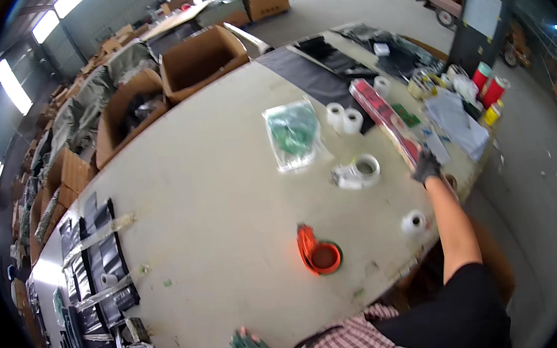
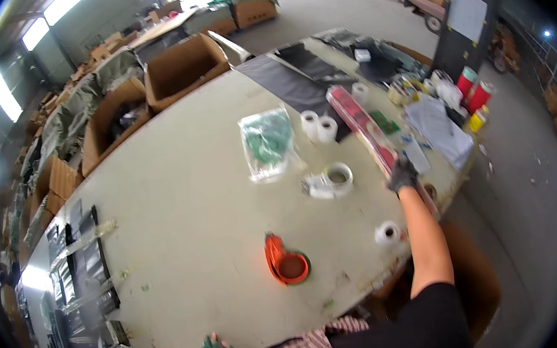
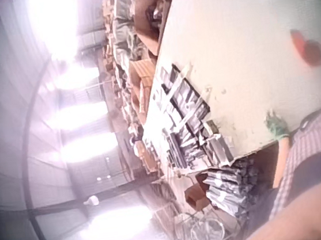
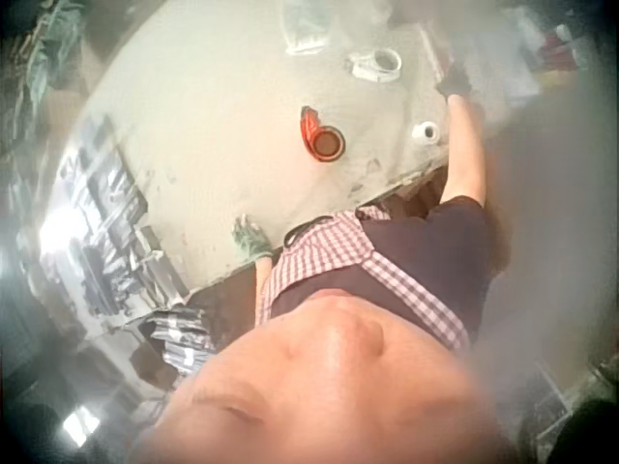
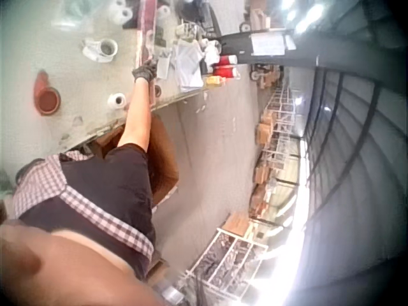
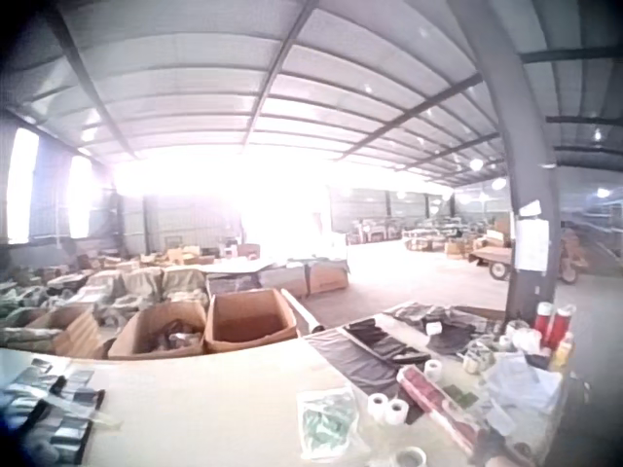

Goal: The person places long cylindrical items into grey and black plastic mailing sleeves, applies shipping labels to the sleeves, and secures them with orange tape before placing the packaged items into a large cardboard box.

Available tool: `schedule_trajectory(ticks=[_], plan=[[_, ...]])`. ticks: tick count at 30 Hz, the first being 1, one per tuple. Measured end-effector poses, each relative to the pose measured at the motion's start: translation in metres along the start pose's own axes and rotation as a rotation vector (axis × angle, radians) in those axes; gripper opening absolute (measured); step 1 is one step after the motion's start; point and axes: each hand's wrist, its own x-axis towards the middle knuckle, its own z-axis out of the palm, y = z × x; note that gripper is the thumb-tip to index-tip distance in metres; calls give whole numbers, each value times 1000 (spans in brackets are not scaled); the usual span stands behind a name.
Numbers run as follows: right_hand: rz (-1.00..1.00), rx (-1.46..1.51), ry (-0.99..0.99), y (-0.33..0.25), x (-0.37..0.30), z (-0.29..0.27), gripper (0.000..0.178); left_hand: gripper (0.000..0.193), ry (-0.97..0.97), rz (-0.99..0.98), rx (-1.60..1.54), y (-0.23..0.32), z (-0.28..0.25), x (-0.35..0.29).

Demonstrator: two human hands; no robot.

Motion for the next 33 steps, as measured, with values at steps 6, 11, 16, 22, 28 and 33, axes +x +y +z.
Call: schedule_trajectory(ticks=[6, 11, 16, 22, 28, 33], plan=[[-118, 274, 168, 48, 19, 17, 125, 28, 171, 246, 108, 15, -17, 34], [-242, 311, 434, 39, 25, 30, 105, 37, 11, 49, -68, -2, -3, 16], [-366, 168, 595, 63, 54, 74, 85, 37, -5, 3, -87, 5, -23, 25], [-402, -38, 526, 89, 118, 74, 64, 38, 27, 22, -226, -14, -4, 30], [-1148, 488, 414, -242, -191, -21, 33, 44, -24, 17, -349, -20, -16, 17], [-1504, 395, 62, -338, -359, 15, 47, 41, 86, 192, -446, -107, -33, 26]])
